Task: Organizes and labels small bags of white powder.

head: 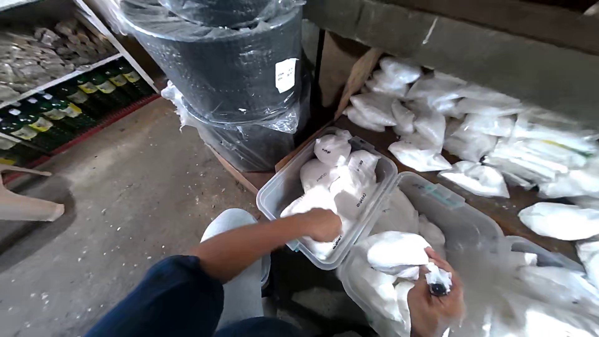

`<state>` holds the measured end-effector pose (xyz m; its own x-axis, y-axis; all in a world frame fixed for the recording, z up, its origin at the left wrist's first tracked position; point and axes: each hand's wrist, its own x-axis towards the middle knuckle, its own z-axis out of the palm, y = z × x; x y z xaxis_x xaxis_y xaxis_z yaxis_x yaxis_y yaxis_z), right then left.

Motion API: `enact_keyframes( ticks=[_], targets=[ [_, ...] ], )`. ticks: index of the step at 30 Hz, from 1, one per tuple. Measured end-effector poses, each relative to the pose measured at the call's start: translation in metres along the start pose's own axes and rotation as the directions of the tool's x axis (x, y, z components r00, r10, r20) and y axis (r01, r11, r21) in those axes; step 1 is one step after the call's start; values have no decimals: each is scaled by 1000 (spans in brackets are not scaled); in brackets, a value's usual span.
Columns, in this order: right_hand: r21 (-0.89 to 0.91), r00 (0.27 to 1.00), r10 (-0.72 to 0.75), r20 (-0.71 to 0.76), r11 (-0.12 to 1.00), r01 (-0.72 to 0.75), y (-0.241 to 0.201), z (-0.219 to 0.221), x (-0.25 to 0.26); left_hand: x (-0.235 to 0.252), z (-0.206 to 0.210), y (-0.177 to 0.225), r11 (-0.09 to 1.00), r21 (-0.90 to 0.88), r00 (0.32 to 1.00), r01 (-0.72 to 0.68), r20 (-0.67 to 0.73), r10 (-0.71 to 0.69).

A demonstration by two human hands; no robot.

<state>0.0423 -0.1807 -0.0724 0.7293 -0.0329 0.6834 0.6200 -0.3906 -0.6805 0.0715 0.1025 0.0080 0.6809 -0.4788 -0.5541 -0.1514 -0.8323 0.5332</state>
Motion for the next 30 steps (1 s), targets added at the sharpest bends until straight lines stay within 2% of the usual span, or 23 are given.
enact_keyframes(
  ticks=[2, 3, 4, 5, 6, 7, 8, 9, 10, 12, 13, 15, 18, 21, 24, 28, 30],
  targets=[
    [4, 1000, -2, -5, 1000, 2, 0, 0, -2, 15, 28, 18, 1000, 12, 996, -14, 90, 13],
    [12, 1000, -2, -7, 1000, 2, 1, 0, -2, 14, 28, 18, 997, -61, 997, -37, 67, 41],
    [18, 1000, 1, -7, 1000, -1, 2, -1, -3, 10, 19, 12, 974, -216, 997, -69, -32, 64],
    [22, 1000, 6, -7, 1000, -5, 3, -2, -4, 5, 6, 2, 915, -395, 986, -77, -166, 11],
    [23, 1000, 12, -5, 1000, -12, 2, -4, -5, 3, -10, -13, 841, -541, 957, -24, -254, -136],
    [22, 1000, 16, -4, 1000, -16, 1, -5, -7, 10, -20, -36, 790, -612, 904, 34, -318, -286],
    [20, 1000, 16, -5, 1000, -16, 1, -5, -7, 20, -21, -60, 775, -623, 854, 111, -339, -395],
    [20, 1000, 14, -7, 1000, -14, 1, -4, -6, 29, -14, -75, 767, -611, 830, 196, -313, -461],
    [19, 1000, 11, -12, 1000, -11, 2, -3, -3, 36, -1, -81, 782, -556, 829, 281, -270, -489],
    [-2, 1000, 7, -20, 1000, -7, 2, -1, -1, 34, 15, -67, 807, -418, 832, 417, -182, -524],
    [-7, 1000, 8, -20, 1000, -8, 1, -1, -1, 31, 13, -62, 802, -406, 827, 439, -168, -537],
    [4, 1000, 17, -17, 1000, -17, 1, -1, -2, 25, 3, -69, 772, -496, 815, 397, -196, -545],
    [-4, 999, 39, -18, 999, -39, 2, -1, -3, 18, -6, -99, 635, -711, 783, 301, -196, -591],
    [-25, 999, 41, -27, 999, -42, 2, 0, -3, 27, 19, -127, 674, -694, 849, 253, -176, -499],
    [2, 999, 44, -29, 999, -44, 2, 2, -2, 30, 29, -121, 660, -725, 884, 196, -160, -439],
    [22, 999, -10, -52, 1000, 11, 5, 6, -1, 2, 9, -60, 801, -589, 924, 103, -242, -296],
    [19, 998, -44, -39, 999, 45, 1, 5, 0, -8, 5, -30, 873, -471, 928, 131, -252, -275]
  ],
)
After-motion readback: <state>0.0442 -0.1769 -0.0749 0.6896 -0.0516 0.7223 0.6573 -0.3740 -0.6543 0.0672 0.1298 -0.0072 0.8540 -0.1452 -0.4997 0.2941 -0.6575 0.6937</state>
